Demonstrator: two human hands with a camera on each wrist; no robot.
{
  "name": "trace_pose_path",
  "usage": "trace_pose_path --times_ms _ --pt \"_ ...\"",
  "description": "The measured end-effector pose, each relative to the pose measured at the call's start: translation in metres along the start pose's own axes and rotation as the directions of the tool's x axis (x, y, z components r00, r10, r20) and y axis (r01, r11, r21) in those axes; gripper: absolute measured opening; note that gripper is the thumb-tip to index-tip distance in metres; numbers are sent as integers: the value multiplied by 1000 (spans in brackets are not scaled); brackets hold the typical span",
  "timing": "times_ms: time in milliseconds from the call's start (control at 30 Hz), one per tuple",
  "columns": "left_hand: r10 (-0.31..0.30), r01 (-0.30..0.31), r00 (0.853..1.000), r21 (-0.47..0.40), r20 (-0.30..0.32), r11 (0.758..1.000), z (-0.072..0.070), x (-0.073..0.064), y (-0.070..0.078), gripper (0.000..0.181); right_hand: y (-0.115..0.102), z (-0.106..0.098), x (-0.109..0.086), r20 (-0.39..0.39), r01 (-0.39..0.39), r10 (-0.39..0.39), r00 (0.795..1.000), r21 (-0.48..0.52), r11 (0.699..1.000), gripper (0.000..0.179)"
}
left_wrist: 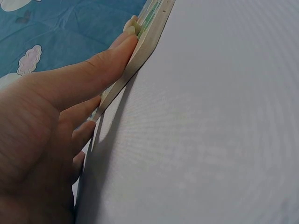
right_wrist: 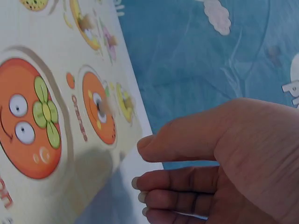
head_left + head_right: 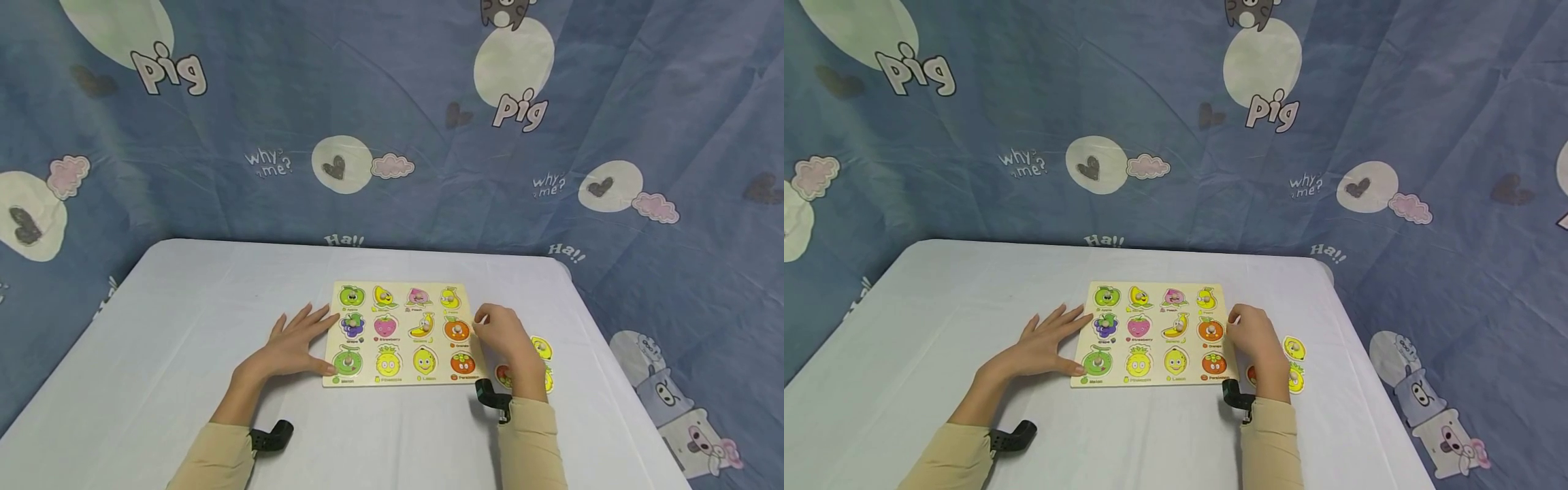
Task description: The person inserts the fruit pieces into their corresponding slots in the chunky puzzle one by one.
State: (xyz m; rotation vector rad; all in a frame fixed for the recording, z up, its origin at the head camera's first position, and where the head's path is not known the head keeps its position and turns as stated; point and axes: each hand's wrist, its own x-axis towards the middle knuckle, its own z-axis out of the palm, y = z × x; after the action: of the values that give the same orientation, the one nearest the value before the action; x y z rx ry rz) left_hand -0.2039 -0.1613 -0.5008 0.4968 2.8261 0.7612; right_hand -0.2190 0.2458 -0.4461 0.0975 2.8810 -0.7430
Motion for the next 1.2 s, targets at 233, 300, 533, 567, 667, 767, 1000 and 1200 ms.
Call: trace_pose_path --times_ms 233,300,533,567,667,767,1000,1200 --pt "5 -4 1000 4 -6 1000 0 0 0 110 8 -4 -1 10 -65 65 998 9 998 22" --pt "7 -7 1000 1 -9 1000 -1 -1 0 110 11 -4 -1 7 -68 68 998 11 998 21" --pt "8 -8 1000 -10 -7 1000 -1 -1 1 110 22 -5 -3 6 -86 86 996 17 996 18" --pt "9 -9 1000 -10 -8 1000 -1 -1 1 110 24 -6 -4 7 -91 91 996 18 996 18" --pt "9 -9 1000 -8 -9 1000 -1 -1 1 110 29 -7 -5 12 -109 109 994 23 994 17" --pt "10 -11 1000 -5 -9 1000 -1 -1 1 110 32 -9 -6 9 -109 109 994 14 994 15" --pt "7 -7 1000 -12 -6 1000 -1 -1 1 110 37 -17 -12 11 -126 125 992 15 992 14" --pt "5 -6 1000 -19 -3 1000 -2 -2 2 109 45 -22 -18 27 -159 158 987 50 986 14"
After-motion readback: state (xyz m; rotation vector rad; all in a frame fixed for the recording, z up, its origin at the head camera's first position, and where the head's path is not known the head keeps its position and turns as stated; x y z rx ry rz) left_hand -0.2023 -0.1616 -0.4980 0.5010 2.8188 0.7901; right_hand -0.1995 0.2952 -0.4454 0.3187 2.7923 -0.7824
